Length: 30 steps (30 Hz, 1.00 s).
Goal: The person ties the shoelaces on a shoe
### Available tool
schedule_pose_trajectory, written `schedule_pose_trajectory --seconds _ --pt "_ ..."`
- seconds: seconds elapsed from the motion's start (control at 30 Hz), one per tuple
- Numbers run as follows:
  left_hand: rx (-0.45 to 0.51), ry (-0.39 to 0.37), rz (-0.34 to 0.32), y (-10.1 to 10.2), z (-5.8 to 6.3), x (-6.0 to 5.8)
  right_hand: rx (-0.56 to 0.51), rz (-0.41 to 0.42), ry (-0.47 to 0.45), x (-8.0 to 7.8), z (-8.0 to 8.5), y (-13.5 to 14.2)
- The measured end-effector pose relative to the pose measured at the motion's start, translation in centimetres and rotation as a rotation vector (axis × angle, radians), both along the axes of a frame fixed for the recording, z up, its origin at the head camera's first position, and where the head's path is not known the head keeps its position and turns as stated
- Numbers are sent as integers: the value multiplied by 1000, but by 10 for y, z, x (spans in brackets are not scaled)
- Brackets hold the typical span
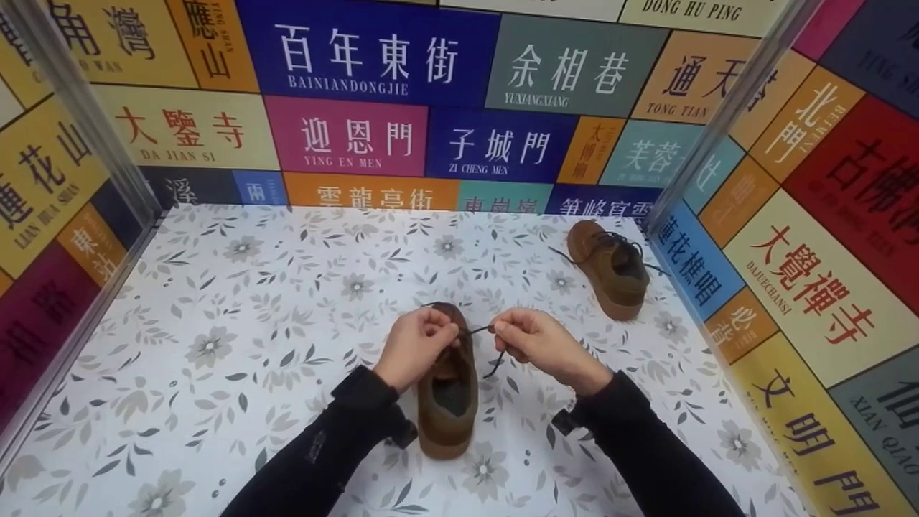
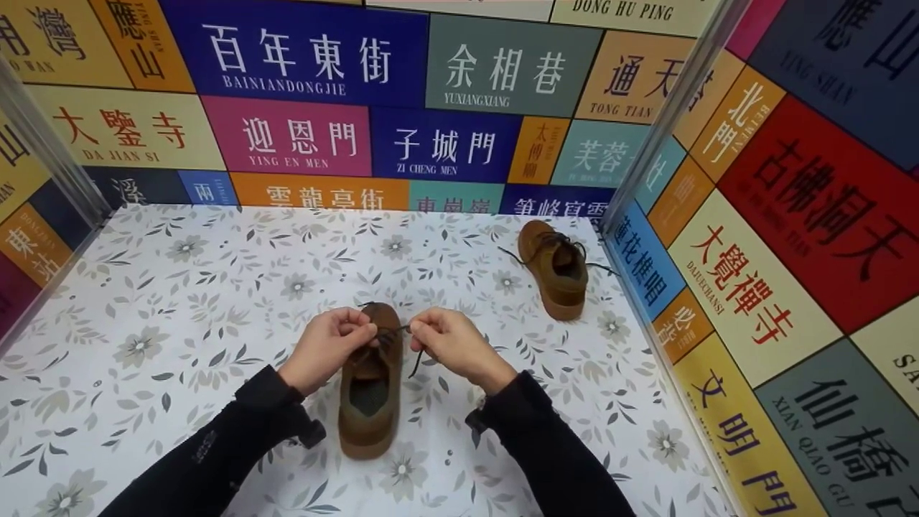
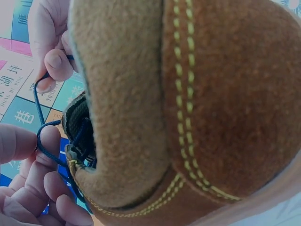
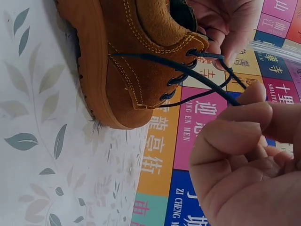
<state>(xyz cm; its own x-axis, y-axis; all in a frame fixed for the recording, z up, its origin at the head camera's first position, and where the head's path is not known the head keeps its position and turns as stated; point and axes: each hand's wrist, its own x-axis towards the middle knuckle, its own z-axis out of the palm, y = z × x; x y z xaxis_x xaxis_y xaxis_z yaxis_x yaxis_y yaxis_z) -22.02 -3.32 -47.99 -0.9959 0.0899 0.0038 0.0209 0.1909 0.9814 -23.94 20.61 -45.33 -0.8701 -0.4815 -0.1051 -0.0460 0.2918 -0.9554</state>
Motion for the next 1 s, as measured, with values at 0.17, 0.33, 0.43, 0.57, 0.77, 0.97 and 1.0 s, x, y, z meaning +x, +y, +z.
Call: schedule_pose_trajectory --seconds 0.17,0.33,0.43,0.57,0.77,0.97,1.0 --pt "23 -8 4 0 0 0 112 68 114 2 -4 -1" --pt "26 -1 4 -1 0 0 181 97 203 5 -11 -8" --pt "31 0 -2 -2 -1 0 188 89 238 7 -15 -14" --pt "32 -2 -11 -3 -3 0 188 75 267 8 -19 -20" --pt "21 -6 -6 -2 -2 1 170 43 280 10 -23 -23" --pt "44 -5 -7 -3 -2 0 159 9 258 11 -22 -24" --pt "46 -5 -8 -3 -3 0 163 4 256 11 -21 -24"
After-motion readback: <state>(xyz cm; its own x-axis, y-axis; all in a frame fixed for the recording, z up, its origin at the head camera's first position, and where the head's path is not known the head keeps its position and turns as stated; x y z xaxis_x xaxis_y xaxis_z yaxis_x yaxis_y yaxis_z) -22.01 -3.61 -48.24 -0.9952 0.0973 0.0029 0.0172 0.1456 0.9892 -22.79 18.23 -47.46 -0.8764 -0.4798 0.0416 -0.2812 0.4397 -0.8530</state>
